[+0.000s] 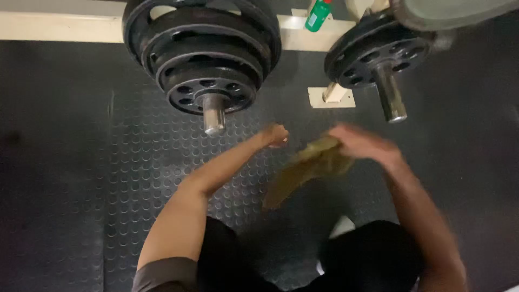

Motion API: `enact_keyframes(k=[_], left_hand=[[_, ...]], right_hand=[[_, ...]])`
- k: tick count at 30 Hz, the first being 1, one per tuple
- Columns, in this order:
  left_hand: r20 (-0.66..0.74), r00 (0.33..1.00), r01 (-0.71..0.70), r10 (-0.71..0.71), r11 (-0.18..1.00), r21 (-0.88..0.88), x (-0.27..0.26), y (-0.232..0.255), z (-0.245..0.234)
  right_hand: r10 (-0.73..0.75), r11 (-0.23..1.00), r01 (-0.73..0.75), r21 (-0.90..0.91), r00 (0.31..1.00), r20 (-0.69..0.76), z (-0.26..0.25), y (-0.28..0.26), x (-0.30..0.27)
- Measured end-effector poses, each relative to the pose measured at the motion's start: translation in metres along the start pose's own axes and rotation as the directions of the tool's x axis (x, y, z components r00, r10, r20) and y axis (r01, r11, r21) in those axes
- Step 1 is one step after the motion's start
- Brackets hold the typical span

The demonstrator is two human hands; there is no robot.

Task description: Cleaning and wiping down weight plates and gym machinery with a yellow cloth.

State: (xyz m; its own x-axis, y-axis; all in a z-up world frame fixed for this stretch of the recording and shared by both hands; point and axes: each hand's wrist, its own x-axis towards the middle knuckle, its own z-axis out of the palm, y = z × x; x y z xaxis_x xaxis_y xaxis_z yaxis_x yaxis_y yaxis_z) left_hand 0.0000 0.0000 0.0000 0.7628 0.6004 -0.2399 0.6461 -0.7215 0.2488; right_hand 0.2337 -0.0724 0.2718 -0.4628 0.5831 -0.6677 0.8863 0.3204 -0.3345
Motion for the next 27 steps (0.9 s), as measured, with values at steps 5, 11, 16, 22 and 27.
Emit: enact_keyframes(k=[5,11,16,22,27], left_hand=[[-0.007,1.0,0.028,-0.029,0.998,-0.059,-0.041,-0.006,-0.02],[-0.023,0.985,0.167,-0.172,0.976,-0.142,-0.129,-0.05,-0.023],[-0.035,0.946,0.308,-0.323,0.925,-0.224,-0.207,-0.099,0.012],[-0.019,0.707,0.681,-0.707,0.687,-0.254,-0.338,-0.126,-0.041],[-0.28,0.578,0.732,-0.767,0.638,-0.237,-0.356,-0.115,-0.101]], right_hand=[[-0.402,0.891,0.44,-0.109,0.657,-0.638,-0.086,-0.118,-0.028],[-0.427,0.891,0.247,-0.38,0.178,-0.887,-0.139,-0.179,0.088],[-0.593,0.805,0.027,-0.593,0.075,-0.802,-0.117,-0.233,0.162],[-0.514,0.82,0.352,-0.452,0.102,-0.852,-0.113,-0.235,0.138],[-0.527,0.807,0.323,-0.495,0.013,-0.85,-0.119,-0.236,0.144]])
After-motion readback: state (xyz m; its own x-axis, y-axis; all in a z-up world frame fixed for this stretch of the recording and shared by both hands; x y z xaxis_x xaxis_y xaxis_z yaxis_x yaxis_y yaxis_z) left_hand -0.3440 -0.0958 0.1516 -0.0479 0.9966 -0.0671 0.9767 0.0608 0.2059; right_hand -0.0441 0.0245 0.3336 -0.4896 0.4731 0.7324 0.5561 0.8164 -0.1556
